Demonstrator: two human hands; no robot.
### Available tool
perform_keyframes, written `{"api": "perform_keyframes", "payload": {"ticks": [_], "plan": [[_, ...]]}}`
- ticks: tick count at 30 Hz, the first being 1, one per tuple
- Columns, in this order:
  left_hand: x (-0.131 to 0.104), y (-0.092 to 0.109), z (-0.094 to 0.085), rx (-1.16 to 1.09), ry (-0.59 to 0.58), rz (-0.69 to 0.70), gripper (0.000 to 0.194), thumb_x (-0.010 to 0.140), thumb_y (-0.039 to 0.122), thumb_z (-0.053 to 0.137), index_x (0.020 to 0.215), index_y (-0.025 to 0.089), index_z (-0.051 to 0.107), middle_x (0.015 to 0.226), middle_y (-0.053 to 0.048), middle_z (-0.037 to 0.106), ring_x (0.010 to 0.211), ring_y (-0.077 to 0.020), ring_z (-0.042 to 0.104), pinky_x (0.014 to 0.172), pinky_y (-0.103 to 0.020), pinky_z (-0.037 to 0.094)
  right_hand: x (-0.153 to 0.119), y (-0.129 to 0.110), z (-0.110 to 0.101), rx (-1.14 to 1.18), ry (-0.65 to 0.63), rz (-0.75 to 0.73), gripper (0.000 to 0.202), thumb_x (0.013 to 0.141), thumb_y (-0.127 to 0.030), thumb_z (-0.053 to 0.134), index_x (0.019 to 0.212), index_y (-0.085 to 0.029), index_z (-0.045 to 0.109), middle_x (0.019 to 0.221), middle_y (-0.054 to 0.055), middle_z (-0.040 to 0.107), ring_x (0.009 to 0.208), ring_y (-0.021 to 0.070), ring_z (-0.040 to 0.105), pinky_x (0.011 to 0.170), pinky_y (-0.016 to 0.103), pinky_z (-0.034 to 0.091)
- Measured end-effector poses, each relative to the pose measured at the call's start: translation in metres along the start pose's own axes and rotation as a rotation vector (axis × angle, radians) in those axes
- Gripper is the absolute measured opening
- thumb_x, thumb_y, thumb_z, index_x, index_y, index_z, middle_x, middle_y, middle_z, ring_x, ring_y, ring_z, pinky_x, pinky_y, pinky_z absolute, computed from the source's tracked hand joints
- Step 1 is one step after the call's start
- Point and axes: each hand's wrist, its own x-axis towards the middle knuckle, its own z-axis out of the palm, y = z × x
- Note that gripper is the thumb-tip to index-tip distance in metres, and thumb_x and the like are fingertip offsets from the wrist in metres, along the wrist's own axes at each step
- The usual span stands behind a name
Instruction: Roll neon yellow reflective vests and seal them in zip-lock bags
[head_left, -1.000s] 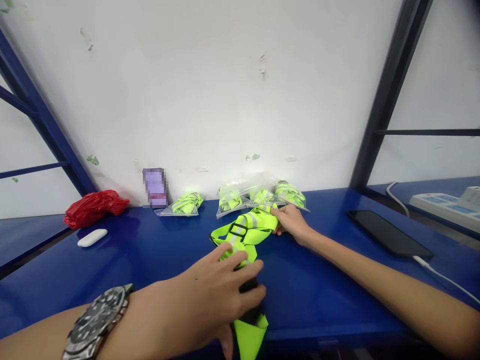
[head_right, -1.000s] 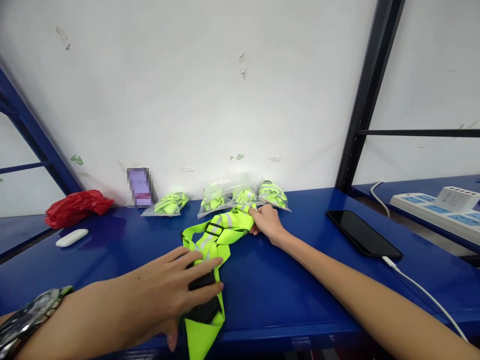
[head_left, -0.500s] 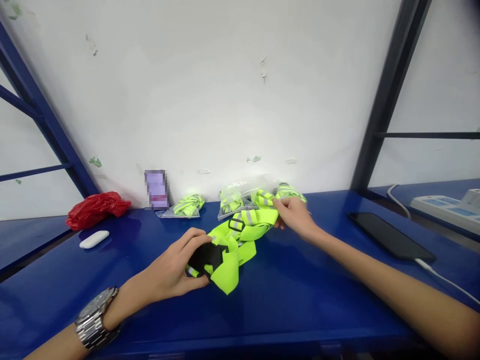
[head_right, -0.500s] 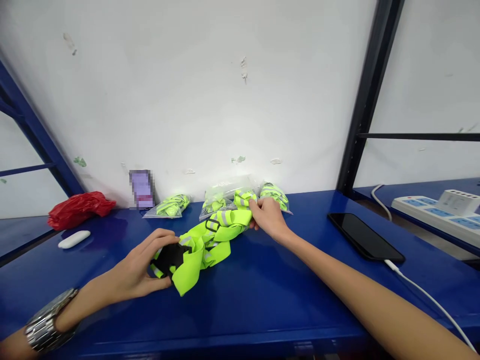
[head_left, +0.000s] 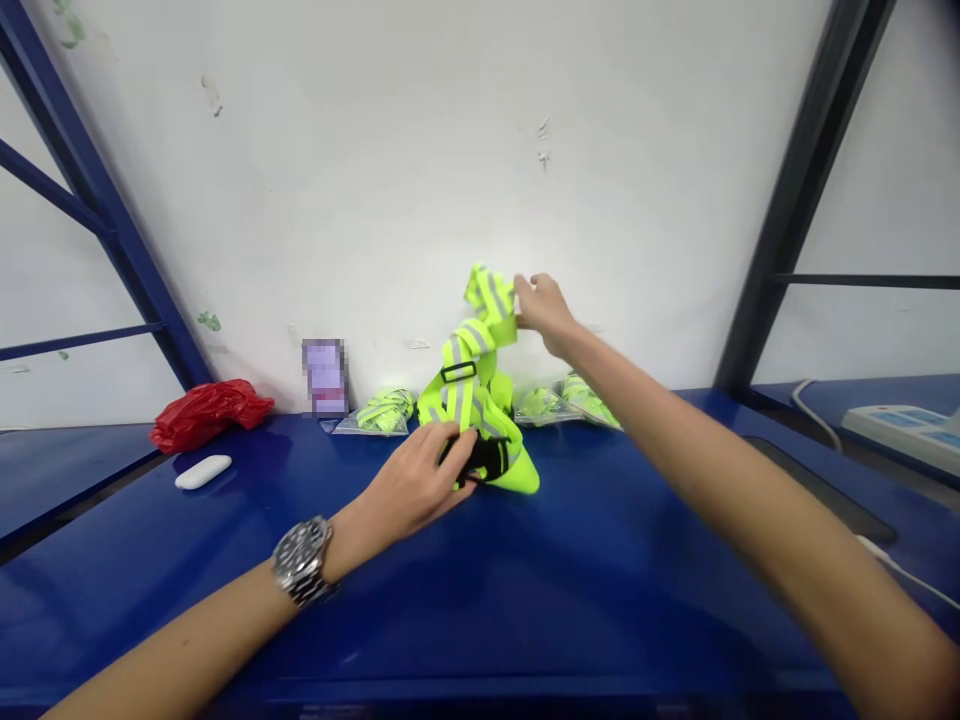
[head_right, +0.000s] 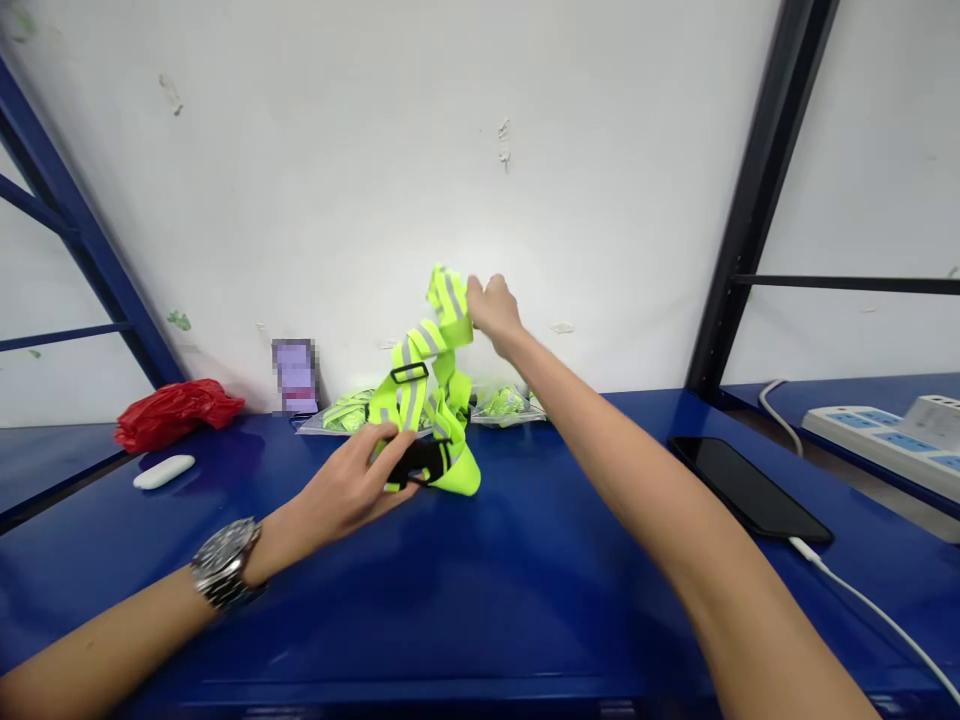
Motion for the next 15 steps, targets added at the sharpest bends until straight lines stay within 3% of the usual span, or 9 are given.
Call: {"api": "perform_keyframes", "payload": {"ticks": [1, 2, 4, 6, 8, 10, 12, 15], "plan": [[0.002, -0.004, 0.012, -0.083, -0.072, -0.091, 0.043, 0.087, 0.027, 0.057, 0.123, 0.010, 0.043, 0.109, -0.018, 0.054, 0.098, -0.0283, 0.058, 0.078, -0.040, 0.054, -0.008, 0.002, 0.005, -0.085, 0.032, 0.046, 0.008, 0.087, -0.025, 0.048, 0.091, -0.018, 0.050, 0.086, 0.009, 0.056, 0.078, 0.0216, 0.057, 0.070, 0.039, 0.049], [0.002, -0.006, 0.022, -0.186, -0.155, -0.164, 0.048, 0.085, 0.031, 0.059, 0.125, 0.011, 0.041, 0.113, -0.018, 0.052, 0.102, -0.0288, 0.058, 0.081, -0.041, 0.054, -0.021, 0.002, 0.008, -0.140, 0.049, 0.006, 0.017, 0.085, -0.025, 0.052, 0.100, -0.017, 0.049, 0.097, 0.012, 0.056, 0.084, 0.0229, 0.057, 0.076, 0.041, 0.048], [0.000, -0.007, 0.038, -0.384, -0.292, -0.274, 0.052, 0.083, 0.037, 0.063, 0.125, 0.014, 0.041, 0.115, -0.015, 0.051, 0.100, -0.0268, 0.058, 0.084, -0.040, 0.053, -0.060, -0.002, 0.008, -0.128, -0.080, -0.173, 0.020, 0.086, -0.024, 0.050, 0.104, -0.017, 0.048, 0.103, 0.012, 0.056, 0.082, 0.0207, 0.058, 0.076, 0.038, 0.048], [-0.006, -0.006, 0.045, -0.533, -0.362, -0.349, 0.054, 0.081, 0.041, 0.065, 0.123, 0.017, 0.042, 0.113, -0.012, 0.053, 0.097, -0.0247, 0.059, 0.084, -0.040, 0.053, -0.104, -0.007, 0.001, -0.066, -0.263, -0.261, 0.011, 0.088, -0.022, 0.045, 0.097, -0.018, 0.049, 0.095, 0.008, 0.058, 0.077, 0.0176, 0.058, 0.072, 0.033, 0.049], [-0.012, -0.005, 0.044, -0.623, -0.382, -0.389, 0.061, 0.077, 0.044, 0.068, 0.125, 0.019, 0.041, 0.113, -0.011, 0.054, 0.098, -0.0249, 0.059, 0.086, -0.041, 0.051, -0.143, -0.009, -0.010, -0.091, -0.417, -0.324, 0.006, 0.086, -0.019, 0.045, 0.090, -0.019, 0.050, 0.087, 0.006, 0.058, 0.078, 0.0178, 0.056, 0.073, 0.033, 0.048], [-0.017, -0.004, 0.039, -0.665, -0.388, -0.395, 0.066, 0.074, 0.045, 0.071, 0.126, 0.020, 0.040, 0.115, -0.010, 0.055, 0.102, -0.0256, 0.058, 0.088, -0.041, 0.050, -0.170, -0.006, -0.021, -0.161, -0.554, -0.373, 0.012, 0.085, -0.018, 0.047, 0.096, -0.018, 0.052, 0.093, 0.007, 0.058, 0.087, 0.0203, 0.055, 0.080, 0.036, 0.047], [-0.020, -0.002, 0.034, -0.667, -0.375, -0.392, 0.064, 0.075, 0.044, 0.071, 0.126, 0.021, 0.041, 0.115, -0.009, 0.056, 0.102, -0.0245, 0.058, 0.088, -0.039, 0.050, -0.184, 0.000, -0.029, -0.242, -0.649, -0.366, 0.021, 0.086, -0.021, 0.049, 0.105, -0.016, 0.053, 0.102, 0.011, 0.057, 0.098, 0.0237, 0.053, 0.084, 0.039, 0.047], [-0.024, 0.000, 0.031, -0.616, -0.297, -0.347, 0.061, 0.078, 0.042, 0.069, 0.127, 0.020, 0.040, 0.114, -0.010, 0.058, 0.100, -0.0230, 0.060, 0.085, -0.036, 0.052, -0.186, 0.009, -0.034, -0.310, -0.688, -0.326, 0.030, 0.087, -0.024, 0.048, 0.115, -0.013, 0.051, 0.111, 0.015, 0.054, 0.104, 0.0256, 0.050, 0.089, 0.042, 0.046]]}}
